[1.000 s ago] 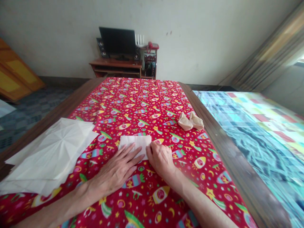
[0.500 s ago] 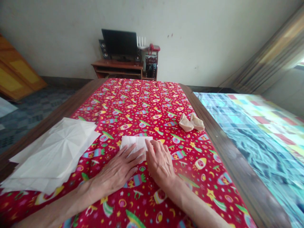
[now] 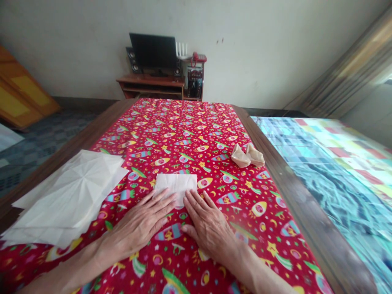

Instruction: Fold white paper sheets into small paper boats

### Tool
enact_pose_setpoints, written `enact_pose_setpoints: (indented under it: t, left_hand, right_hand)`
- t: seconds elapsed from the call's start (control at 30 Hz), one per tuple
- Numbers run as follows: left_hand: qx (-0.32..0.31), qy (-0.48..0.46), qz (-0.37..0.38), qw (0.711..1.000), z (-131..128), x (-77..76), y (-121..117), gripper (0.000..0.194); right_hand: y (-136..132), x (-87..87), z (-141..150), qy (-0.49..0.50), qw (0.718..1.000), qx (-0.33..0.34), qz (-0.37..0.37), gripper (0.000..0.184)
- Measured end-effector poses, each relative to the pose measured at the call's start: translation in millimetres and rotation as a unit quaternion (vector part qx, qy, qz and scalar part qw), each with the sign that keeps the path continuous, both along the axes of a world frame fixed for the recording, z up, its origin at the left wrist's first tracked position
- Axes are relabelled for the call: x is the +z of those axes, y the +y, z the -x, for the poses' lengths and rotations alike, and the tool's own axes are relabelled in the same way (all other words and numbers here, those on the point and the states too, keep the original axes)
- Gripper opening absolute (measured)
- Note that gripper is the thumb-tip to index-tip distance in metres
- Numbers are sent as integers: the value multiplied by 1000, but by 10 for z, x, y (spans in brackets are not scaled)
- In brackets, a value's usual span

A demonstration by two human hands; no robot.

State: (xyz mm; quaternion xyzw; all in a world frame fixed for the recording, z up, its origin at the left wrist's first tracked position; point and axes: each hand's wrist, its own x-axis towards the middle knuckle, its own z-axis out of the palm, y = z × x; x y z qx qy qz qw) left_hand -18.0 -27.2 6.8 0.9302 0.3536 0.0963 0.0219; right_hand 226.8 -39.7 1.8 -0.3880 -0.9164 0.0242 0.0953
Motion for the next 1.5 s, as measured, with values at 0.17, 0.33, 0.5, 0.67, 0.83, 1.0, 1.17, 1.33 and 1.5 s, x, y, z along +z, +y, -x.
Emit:
enact_pose_setpoints:
  t: [0.17, 0.33, 0.5, 0.67, 0.83, 1.0, 1.17, 1.33, 1.5]
  left_hand:
    - [12, 15, -14, 1000, 139, -17, -47, 46]
    - [24, 19, -23, 999, 277, -48, -79, 48]
    - [32, 32, -48, 998, 380, -48, -132, 47]
    - [38, -18, -85, 995, 319, -20, -139, 36]
    - [-17, -71, -73, 995, 23, 0, 8, 31]
    - [-41, -20, -8, 999, -224, 11, 222, 46]
    - [-8, -8, -26, 1000, -228, -36, 372, 47]
    - [32, -4, -44, 999, -174, -82, 399, 50]
    - [43, 4, -40, 998, -197, -72, 385, 51]
  right_hand:
    - [-27, 8, -63, -2, 1000, 2, 14, 58]
    - [-71, 0, -124, 6, 1000, -5, 14, 58]
    - [-114, -5, -160, -4, 1000, -12, -5, 58]
    - [-116, 22, -135, -9, 999, -22, -34, 52]
    - [-110, 37, -85, 2, 998, -18, -62, 45]
    - [-101, 24, -44, 26, 996, -28, -85, 39]
    - [-106, -1, -59, 52, 994, -39, -93, 37]
    - [-64, 7, -69, 62, 992, -76, -75, 39]
    - [155, -26, 112, 49, 996, -49, -61, 62]
